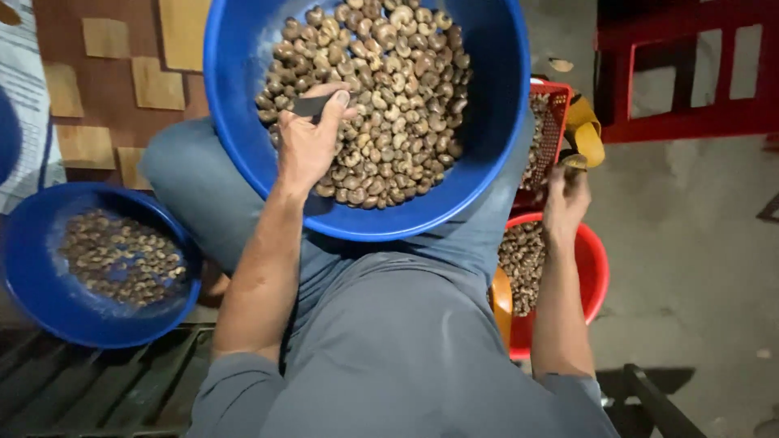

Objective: Manually processing and cleaning nuts one by one using a small metal tool and sorting them into different bowls.

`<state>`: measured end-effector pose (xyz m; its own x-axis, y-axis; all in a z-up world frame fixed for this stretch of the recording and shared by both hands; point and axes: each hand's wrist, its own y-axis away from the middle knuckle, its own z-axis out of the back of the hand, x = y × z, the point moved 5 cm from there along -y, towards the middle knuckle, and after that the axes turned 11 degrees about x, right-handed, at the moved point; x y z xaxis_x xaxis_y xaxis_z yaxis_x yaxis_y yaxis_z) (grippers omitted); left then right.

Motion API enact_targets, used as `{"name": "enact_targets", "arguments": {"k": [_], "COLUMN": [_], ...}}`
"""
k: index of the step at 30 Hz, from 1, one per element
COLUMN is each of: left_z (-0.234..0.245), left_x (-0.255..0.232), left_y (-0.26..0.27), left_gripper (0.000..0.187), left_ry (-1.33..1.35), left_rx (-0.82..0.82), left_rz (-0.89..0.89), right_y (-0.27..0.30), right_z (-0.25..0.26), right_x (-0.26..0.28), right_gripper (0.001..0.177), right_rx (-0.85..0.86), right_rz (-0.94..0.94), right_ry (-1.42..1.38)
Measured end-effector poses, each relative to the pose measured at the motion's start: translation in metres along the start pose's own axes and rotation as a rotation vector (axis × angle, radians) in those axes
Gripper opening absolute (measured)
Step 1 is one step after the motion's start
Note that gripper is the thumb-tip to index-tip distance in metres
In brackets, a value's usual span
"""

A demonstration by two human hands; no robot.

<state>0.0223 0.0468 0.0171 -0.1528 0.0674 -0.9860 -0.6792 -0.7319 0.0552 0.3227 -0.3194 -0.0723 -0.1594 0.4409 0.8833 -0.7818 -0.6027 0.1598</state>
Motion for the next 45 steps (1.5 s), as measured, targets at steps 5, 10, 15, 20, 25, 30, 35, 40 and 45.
{"name": "enact_targets", "arguments": {"k": [5, 10, 15, 20, 25, 30, 35, 40, 45], "left_z": [-0.007, -0.01, -0.012, -0.009, -0.006, -0.007, -0.007, -0.009, -0.009], "left_x": [0.014, 0.018, 0.017, 0.009, 0.015, 0.026, 0.012, 0.003, 0.003], "left_y": [0.0, -0.001, 0.001, 0.006, -0.001, 0.005, 0.005, 0.006, 0.008], "left_gripper": [0.018, 0.018, 0.019, 0.018, 0.023, 0.017, 0.018, 0.019, 0.02], "left_ry": [-0.022, -0.023, -0.141, -0.18, -0.345, -0.289, -0.254, -0.267, -0.204], "left_rx": [0.033, 0.059, 0.101, 0.085, 0.063, 0.084, 0.078, 0.121, 0.067], "left_rz": [0.007, 0.018, 0.01, -0.011, 0.102, -0.107, -0.121, -0.058, -0.024], "right_y": [0.071, 0.094, 0.027, -0.014, -0.064, -0.106, -0.093, -0.117, -0.099], "right_z": [0.049, 0.085, 0.012, -0.054, -0.15, -0.198, -0.213, -0.211, -0.213], "right_x": [-0.139, -0.224, -0.003, 0.17, 0.209, 0.132, 0.138, 0.032, 0.113], "right_gripper": [0.036, 0.052, 0.032, 0.017, 0.024, 0.032, 0.01, 0.031, 0.026], "right_rx": [0.063, 0.142, 0.016, -0.089, 0.138, 0.468, 0.462, 0.466, 0.61], "right_rz": [-0.419, -0.737, -0.332, 0.641, 0.742, -0.043, 0.507, 0.363, 0.277], "right_ry": [0.393, 0.752, 0.672, 0.536, 0.694, 0.714, 1.522, 1.235, 0.8]}}
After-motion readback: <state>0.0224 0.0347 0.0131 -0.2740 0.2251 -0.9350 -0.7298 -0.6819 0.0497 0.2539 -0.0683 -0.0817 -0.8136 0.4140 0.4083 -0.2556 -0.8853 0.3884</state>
